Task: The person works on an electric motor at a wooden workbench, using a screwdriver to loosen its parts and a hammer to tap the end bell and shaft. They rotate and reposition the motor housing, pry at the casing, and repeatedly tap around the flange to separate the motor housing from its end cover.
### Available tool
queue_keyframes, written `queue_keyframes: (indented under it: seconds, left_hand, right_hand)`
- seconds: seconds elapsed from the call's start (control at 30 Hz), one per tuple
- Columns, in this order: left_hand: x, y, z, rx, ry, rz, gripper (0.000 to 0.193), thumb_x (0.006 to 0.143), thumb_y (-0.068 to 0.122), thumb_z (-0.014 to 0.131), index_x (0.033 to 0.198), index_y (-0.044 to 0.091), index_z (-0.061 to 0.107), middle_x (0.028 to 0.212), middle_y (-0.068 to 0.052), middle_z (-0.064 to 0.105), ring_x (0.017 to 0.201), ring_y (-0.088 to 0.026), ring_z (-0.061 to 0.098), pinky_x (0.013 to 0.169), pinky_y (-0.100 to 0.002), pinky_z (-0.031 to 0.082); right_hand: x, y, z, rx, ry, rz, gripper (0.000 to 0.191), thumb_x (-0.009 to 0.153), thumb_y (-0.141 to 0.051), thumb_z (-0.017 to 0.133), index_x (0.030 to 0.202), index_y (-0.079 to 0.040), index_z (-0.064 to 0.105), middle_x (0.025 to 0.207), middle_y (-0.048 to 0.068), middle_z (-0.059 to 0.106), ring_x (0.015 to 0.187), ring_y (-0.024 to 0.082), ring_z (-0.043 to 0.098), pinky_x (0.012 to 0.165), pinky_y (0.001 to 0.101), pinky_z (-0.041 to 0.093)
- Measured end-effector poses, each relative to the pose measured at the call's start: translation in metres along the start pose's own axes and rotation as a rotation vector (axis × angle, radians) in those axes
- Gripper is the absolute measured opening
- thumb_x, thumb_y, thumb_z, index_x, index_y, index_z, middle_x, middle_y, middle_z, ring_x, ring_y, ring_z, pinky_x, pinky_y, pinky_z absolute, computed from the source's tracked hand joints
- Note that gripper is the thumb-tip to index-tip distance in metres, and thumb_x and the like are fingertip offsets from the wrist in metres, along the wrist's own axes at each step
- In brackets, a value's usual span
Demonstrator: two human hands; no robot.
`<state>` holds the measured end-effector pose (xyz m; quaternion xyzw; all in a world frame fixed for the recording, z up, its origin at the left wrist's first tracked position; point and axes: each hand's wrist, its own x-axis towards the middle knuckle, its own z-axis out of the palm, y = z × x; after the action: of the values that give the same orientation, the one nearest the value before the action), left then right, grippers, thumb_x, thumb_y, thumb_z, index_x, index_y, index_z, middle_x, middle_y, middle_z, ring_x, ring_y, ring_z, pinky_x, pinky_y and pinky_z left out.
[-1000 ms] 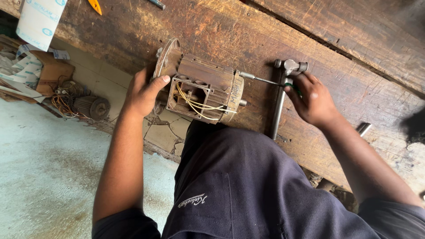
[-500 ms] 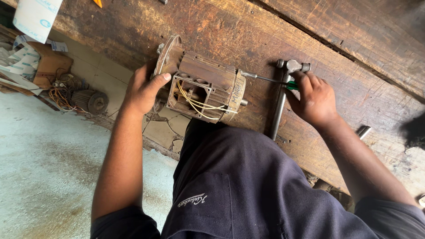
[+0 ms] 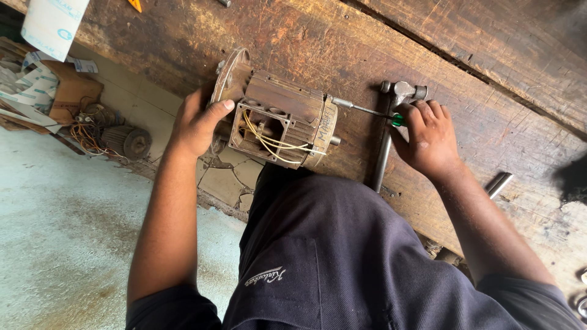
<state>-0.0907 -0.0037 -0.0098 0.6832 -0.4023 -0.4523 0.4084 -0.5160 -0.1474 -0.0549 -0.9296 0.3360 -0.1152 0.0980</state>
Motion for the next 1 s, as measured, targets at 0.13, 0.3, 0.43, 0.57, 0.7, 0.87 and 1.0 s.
queue_keyframes:
  seconds: [0.13,0.3,0.43,0.57,0.7,0.87,1.0]
  left_hand:
    - [0.000,0.000,-0.001,0.017,-0.008,0.011,0.064,0.089,0.046,0.065,0.135,0.002,0.063,0.131,-0.016,0.070,0.125,-0.027,0.063,0.110,-0.043,0.046]
    - [0.000,0.002,-0.001,0.012,-0.007,0.027,0.063,0.089,0.045,0.065,0.135,0.001,0.064,0.131,-0.015,0.070,0.123,-0.026,0.063,0.109,-0.041,0.046]
    - [0.000,0.004,0.000,0.005,-0.009,0.037,0.062,0.090,0.044,0.064,0.135,0.001,0.064,0.130,-0.014,0.070,0.124,-0.024,0.063,0.109,-0.039,0.046]
    - [0.001,0.003,0.000,-0.032,-0.028,0.067,0.061,0.091,0.042,0.065,0.135,0.000,0.064,0.132,-0.013,0.069,0.124,-0.024,0.061,0.110,-0.039,0.044]
    - [0.001,0.000,-0.001,-0.036,-0.026,0.070,0.062,0.091,0.042,0.065,0.136,0.000,0.063,0.132,-0.014,0.069,0.124,-0.024,0.061,0.110,-0.039,0.044]
    - [0.002,-0.001,0.000,-0.002,-0.008,0.011,0.065,0.089,0.047,0.065,0.136,0.001,0.063,0.131,-0.015,0.069,0.123,-0.025,0.063,0.108,-0.040,0.047]
    - [0.001,-0.001,0.000,-0.031,-0.024,0.029,0.066,0.089,0.047,0.065,0.137,0.001,0.062,0.133,-0.016,0.068,0.125,-0.026,0.062,0.110,-0.041,0.046]
  right_hand:
    - [0.000,-0.007,-0.006,0.101,-0.143,0.057,0.028,0.096,-0.016,0.069,0.122,-0.006,0.065,0.113,0.019,0.064,0.108,0.037,0.057,0.094,0.0466,0.052]
    - [0.003,-0.011,-0.013,0.067,-0.210,0.118,0.027,0.100,-0.017,0.065,0.124,-0.004,0.062,0.118,0.025,0.060,0.089,0.040,0.065,0.072,0.0469,0.056]
    - [0.006,-0.009,-0.016,-0.013,-0.203,0.049,0.017,0.105,-0.013,0.065,0.119,-0.003,0.060,0.108,0.020,0.065,0.076,0.035,0.069,0.061,0.0457,0.057]
    - [0.005,-0.006,-0.018,0.141,-0.071,-0.017,0.034,0.090,-0.016,0.071,0.118,-0.001,0.060,0.108,0.022,0.066,0.093,0.039,0.067,0.075,0.0485,0.057]
    - [0.003,-0.003,-0.022,0.113,-0.043,-0.093,0.035,0.093,-0.009,0.069,0.128,-0.005,0.065,0.108,0.017,0.066,0.103,0.034,0.065,0.091,0.0471,0.057]
    - [0.009,-0.004,-0.024,0.167,-0.141,0.012,0.038,0.092,-0.011,0.069,0.130,-0.005,0.066,0.110,0.018,0.063,0.100,0.035,0.064,0.082,0.0450,0.059]
    - [0.019,-0.009,-0.020,0.024,-0.274,0.143,0.037,0.095,-0.017,0.066,0.130,-0.008,0.065,0.114,0.019,0.061,0.098,0.034,0.065,0.079,0.0442,0.060]
